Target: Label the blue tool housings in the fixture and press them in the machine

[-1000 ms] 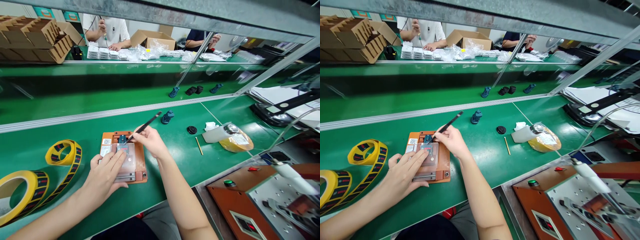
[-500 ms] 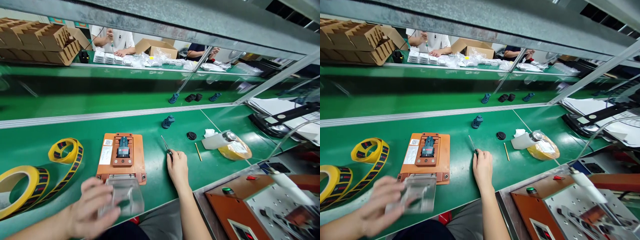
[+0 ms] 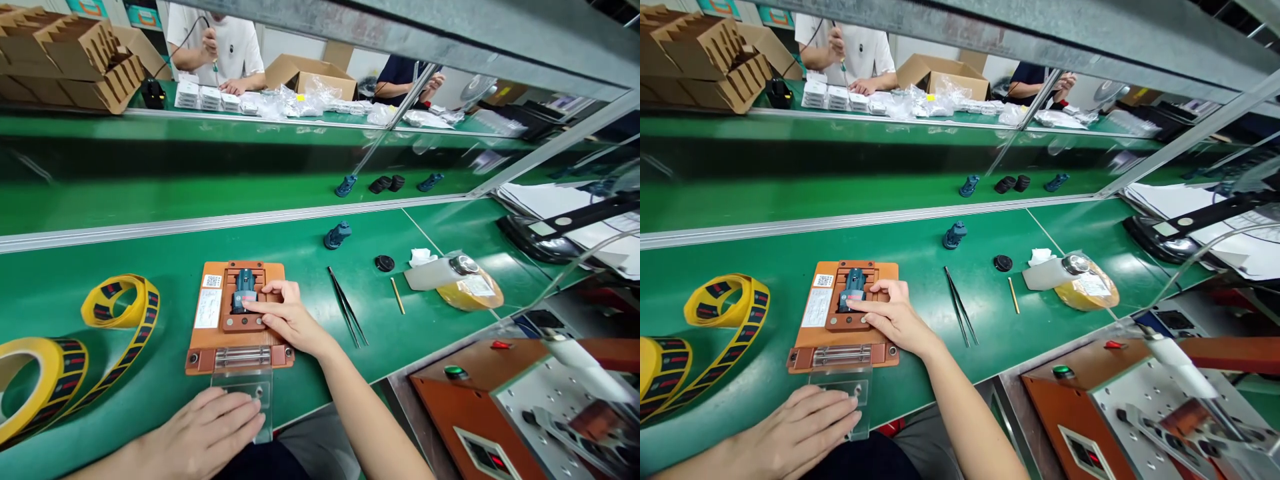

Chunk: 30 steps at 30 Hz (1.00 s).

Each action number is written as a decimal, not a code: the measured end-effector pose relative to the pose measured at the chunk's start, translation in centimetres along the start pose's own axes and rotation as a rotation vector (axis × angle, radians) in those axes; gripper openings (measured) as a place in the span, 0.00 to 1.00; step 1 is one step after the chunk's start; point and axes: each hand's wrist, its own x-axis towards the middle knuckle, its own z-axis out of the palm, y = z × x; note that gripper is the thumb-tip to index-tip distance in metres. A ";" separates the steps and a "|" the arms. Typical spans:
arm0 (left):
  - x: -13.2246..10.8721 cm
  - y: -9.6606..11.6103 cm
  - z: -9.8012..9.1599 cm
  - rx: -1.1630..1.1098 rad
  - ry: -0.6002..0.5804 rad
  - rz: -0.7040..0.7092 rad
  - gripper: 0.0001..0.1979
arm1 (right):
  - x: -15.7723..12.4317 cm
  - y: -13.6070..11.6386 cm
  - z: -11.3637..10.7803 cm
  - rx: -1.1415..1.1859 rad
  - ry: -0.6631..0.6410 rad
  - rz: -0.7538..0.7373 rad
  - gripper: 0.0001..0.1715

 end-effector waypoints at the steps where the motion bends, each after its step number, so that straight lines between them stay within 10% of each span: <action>1: -0.1 -0.1 0.1 -0.017 -0.003 0.004 0.25 | 0.2 0.4 0.1 -0.009 0.000 0.003 0.19; 11: -0.2 -0.5 1.6 0.013 0.124 0.052 0.20 | 1.2 -0.4 0.3 -0.033 -0.042 0.003 0.18; 21: -0.9 -0.9 2.5 0.017 0.240 0.056 0.19 | 3.8 -1.9 0.3 -0.078 0.195 0.212 0.26; 26: 2.2 -2.3 -1.5 -0.033 0.493 -0.079 0.22 | 4.2 -4.7 0.9 -0.369 0.184 0.229 0.30; 30: 7.8 -5.0 -6.5 -0.249 0.756 -0.596 0.18 | 3.3 -7.9 -0.5 -0.324 0.232 0.194 0.29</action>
